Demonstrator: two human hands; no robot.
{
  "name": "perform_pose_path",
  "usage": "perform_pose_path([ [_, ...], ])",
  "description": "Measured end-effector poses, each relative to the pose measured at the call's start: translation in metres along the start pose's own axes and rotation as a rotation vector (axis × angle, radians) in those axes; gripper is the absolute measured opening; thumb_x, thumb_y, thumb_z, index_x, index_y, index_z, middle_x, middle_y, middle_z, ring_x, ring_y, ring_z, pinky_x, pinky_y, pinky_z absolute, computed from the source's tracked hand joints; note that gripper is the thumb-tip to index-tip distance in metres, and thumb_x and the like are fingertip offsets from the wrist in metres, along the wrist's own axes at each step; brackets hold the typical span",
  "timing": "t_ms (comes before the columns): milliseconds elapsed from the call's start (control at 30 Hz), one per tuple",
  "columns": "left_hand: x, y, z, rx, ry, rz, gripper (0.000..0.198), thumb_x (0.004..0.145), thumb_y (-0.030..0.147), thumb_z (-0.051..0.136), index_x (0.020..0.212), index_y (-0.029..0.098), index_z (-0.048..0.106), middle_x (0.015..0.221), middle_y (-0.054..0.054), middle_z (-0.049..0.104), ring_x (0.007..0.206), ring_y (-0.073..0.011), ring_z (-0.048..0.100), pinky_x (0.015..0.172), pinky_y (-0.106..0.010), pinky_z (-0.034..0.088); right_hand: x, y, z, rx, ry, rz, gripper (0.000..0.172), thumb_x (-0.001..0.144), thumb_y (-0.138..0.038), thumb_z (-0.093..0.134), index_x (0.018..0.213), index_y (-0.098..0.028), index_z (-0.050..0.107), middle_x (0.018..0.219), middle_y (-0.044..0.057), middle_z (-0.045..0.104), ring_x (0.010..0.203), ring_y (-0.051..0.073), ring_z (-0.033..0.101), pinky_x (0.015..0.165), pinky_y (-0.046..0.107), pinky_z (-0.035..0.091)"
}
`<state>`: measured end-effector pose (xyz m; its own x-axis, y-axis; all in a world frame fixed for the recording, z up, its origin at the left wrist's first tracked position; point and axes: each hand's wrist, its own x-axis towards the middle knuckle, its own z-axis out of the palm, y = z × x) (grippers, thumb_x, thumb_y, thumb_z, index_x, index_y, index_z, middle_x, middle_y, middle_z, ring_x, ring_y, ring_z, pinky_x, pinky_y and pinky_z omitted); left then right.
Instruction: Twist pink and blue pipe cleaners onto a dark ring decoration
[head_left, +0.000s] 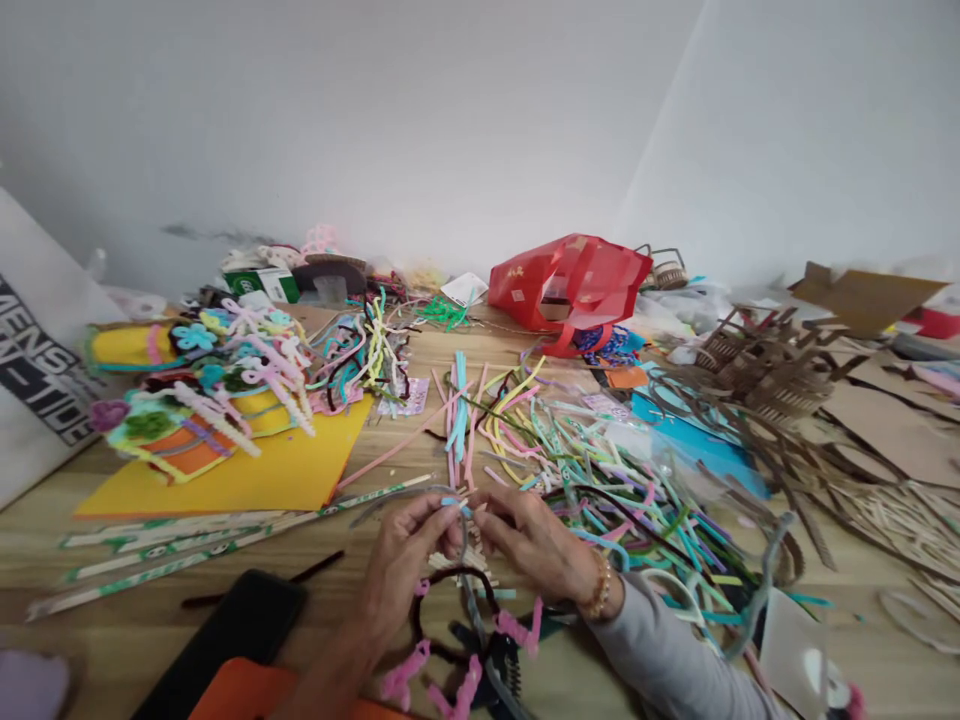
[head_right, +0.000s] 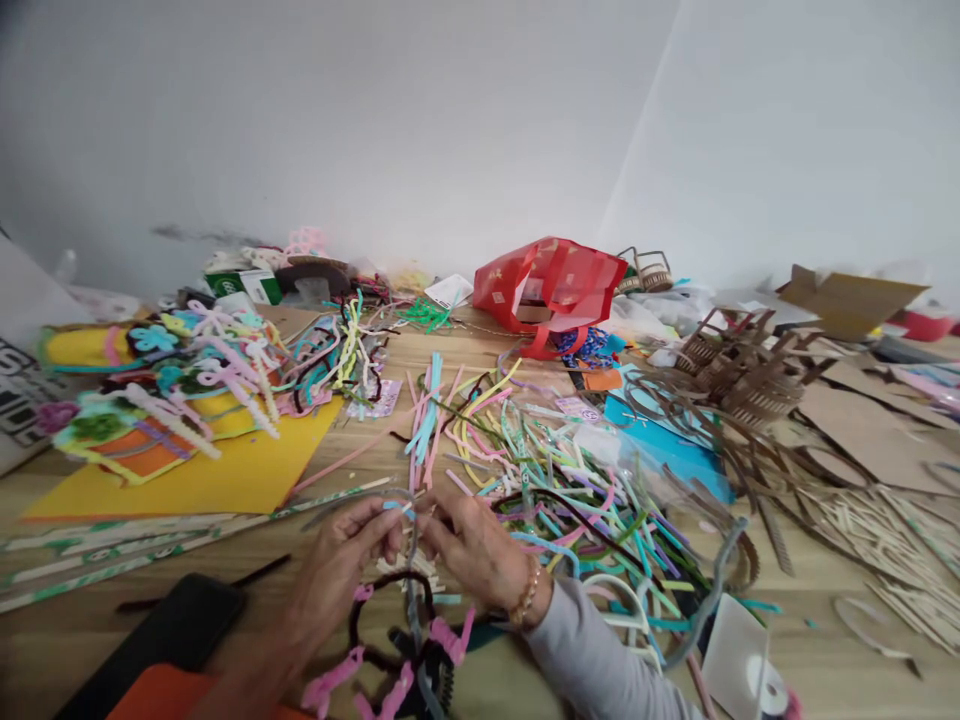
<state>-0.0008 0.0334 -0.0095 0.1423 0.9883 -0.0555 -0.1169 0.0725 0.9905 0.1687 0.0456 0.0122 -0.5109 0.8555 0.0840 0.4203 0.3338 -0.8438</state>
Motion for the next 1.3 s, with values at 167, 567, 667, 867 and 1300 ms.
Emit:
perform_pose_path([
  [167, 0.001, -0.002, 0.000, -0.025, -0.015, -0.016, 0.021, 0.083, 0.028, 0.057, 0.066, 0.015, 0.058, 0.056, 0.003, 0.055, 0.052, -0.0098, 0.049, 0.055, -0.021, 0.039, 0.002, 0.002, 0.002, 0.097, -0.005, 0.093, 0.020, 0.090, -0.025, 0.046, 0.076, -0.015, 0.056, 0.057, -0.004, 0.052, 0.050, 0.008, 0.043, 0.050, 0.020, 0.033],
  [567, 0.006, -0.015, -0.004, 0.064, -0.077, 0.020, 0.017, 0.082, 0.030, 0.057, 0.074, 0.015, 0.058, 0.059, 0.003, 0.056, 0.053, -0.0101, 0.051, 0.055, -0.021, 0.042, 0.003, 0.001, 0.007, 0.197, 0.026, 0.136, 0.024, 0.089, -0.026, 0.049, 0.069, -0.014, 0.054, 0.054, -0.004, 0.051, 0.048, 0.007, 0.041, 0.048, 0.019, 0.031],
  [667, 0.005, -0.017, -0.005, 0.056, -0.093, 0.013, 0.017, 0.082, 0.030, 0.057, 0.074, 0.015, 0.058, 0.059, 0.003, 0.055, 0.053, -0.0097, 0.051, 0.055, -0.021, 0.042, 0.004, 0.003, 0.008, 0.195, 0.019, 0.151, 0.023, 0.089, -0.026, 0.049, 0.069, -0.014, 0.054, 0.054, -0.003, 0.052, 0.047, 0.007, 0.042, 0.047, 0.019, 0.030],
  [867, 0.003, -0.012, -0.003, 0.078, -0.068, 0.013, 0.014, 0.081, 0.029, 0.058, 0.077, 0.015, 0.059, 0.060, 0.003, 0.055, 0.056, -0.0101, 0.051, 0.055, -0.020, 0.042, 0.003, 0.001, 0.007, 0.139, -0.001, 0.147, 0.020, 0.088, -0.025, 0.048, 0.072, -0.015, 0.055, 0.055, -0.003, 0.052, 0.047, 0.007, 0.041, 0.046, 0.019, 0.029],
  [1300, -0.001, -0.002, 0.004, 0.208, 0.032, 0.023, 0.018, 0.078, 0.029, 0.055, 0.065, 0.017, 0.052, 0.053, 0.005, 0.050, 0.050, -0.0108, 0.046, 0.049, -0.020, 0.037, -0.010, -0.024, -0.001, -0.731, 0.068, -0.087, 0.011, 0.091, -0.017, 0.045, 0.083, -0.020, 0.052, 0.081, 0.000, 0.058, 0.067, 0.013, 0.052, 0.059, 0.026, 0.028],
])
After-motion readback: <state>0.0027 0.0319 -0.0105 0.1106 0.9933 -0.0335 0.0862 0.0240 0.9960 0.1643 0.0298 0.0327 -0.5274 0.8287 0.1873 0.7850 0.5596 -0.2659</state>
